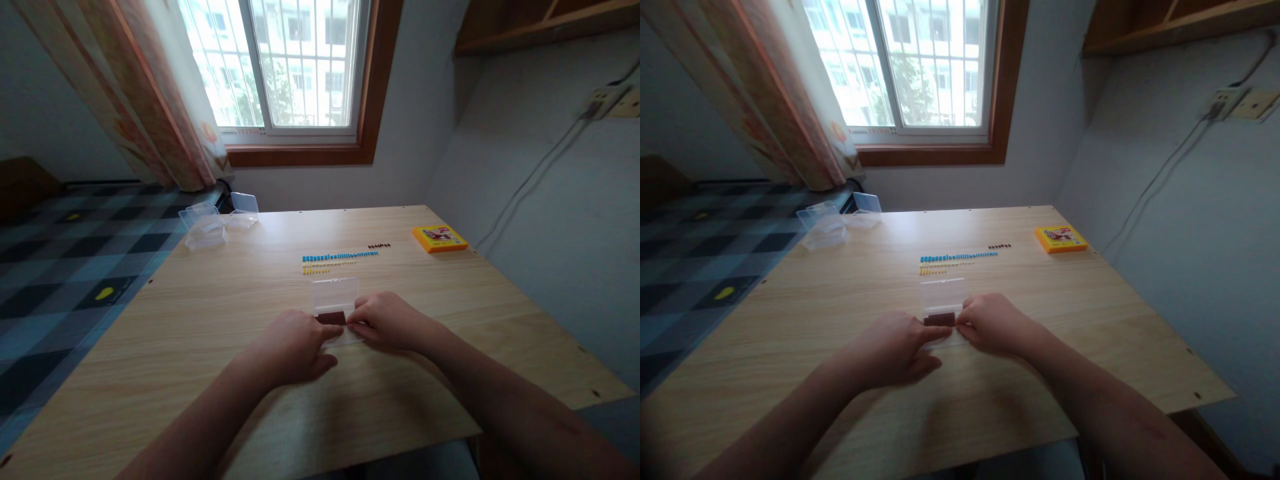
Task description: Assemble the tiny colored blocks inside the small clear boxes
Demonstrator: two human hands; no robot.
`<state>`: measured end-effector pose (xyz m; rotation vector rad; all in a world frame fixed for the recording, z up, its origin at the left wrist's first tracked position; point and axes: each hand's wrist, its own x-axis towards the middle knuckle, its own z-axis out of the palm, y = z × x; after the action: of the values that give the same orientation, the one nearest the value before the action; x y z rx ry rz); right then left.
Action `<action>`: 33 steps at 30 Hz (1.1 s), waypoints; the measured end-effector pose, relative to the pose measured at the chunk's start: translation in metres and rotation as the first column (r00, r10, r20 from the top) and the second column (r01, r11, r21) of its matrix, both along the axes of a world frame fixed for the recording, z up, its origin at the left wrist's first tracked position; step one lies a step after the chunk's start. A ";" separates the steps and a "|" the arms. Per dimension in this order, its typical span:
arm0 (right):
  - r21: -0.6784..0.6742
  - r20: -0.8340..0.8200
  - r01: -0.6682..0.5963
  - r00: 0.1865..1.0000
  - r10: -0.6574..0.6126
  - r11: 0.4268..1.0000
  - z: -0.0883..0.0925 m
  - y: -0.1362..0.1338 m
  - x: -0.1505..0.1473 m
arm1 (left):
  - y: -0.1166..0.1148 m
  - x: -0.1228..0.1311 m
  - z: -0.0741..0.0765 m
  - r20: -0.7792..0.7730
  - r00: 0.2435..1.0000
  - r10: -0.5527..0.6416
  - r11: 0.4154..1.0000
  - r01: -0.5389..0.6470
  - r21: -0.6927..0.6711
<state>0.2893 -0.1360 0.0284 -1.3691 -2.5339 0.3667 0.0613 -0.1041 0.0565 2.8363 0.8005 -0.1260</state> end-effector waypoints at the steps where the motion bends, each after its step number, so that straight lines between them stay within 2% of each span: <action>1: 0.000 0.001 0.003 1.000 -0.003 1.000 0.000 0.000 0.000 | 0.000 0.000 0.000 0.006 1.000 0.001 1.000 -0.001 -0.002; 11: -0.001 -0.013 -0.014 1.000 0.014 1.000 0.002 -0.001 0.000 | -0.001 0.001 0.003 -0.035 0.999 -0.012 1.000 0.011 -0.022; 15: 0.033 -0.092 -0.054 0.994 0.057 0.998 0.008 0.000 0.009 | -0.002 0.000 0.008 0.005 0.999 -0.045 0.999 0.045 -0.009; 17: 0.133 -0.203 0.004 0.979 0.023 0.991 0.010 0.004 0.019 | -0.001 -0.002 0.011 0.057 0.992 -0.110 0.994 0.110 0.000; 19: 0.268 -0.342 0.178 0.936 -0.079 0.947 0.008 0.012 0.033 | 0.002 -0.006 0.011 0.173 0.971 -0.166 0.986 0.163 0.034; 20: 0.319 -0.408 0.288 0.902 -0.143 0.903 0.004 0.018 0.041 | 0.005 -0.009 0.009 0.261 0.951 -0.168 0.986 0.155 0.068; 22: 0.359 -0.507 0.495 0.815 -0.280 0.791 -0.007 0.032 0.057 | 0.013 -0.016 0.001 0.450 0.885 -0.116 0.989 0.060 0.137; 24: 0.331 -0.552 0.639 0.728 -0.407 0.695 -0.024 0.047 0.073 | 0.025 -0.022 -0.010 0.630 0.776 -0.008 0.982 -0.111 0.150; 26: 0.305 -0.549 0.683 0.695 -0.464 0.663 -0.043 0.062 0.085 | 0.038 -0.026 -0.024 0.748 0.649 0.141 0.963 -0.266 0.049; 29: 0.275 -0.545 0.744 0.643 -0.539 0.610 -0.066 0.081 0.096 | 0.059 -0.027 -0.044 0.829 0.420 0.370 0.905 -0.363 -0.220; 33: 0.264 -0.520 0.789 0.601 -0.608 0.554 -0.081 0.098 0.103 | 0.081 -0.024 -0.063 0.847 0.278 0.452 0.856 -0.402 -0.325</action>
<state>0.3918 -0.0377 -0.0530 -1.7529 -1.4090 -0.1540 0.0375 -0.0234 -0.0064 1.9357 1.1375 1.3582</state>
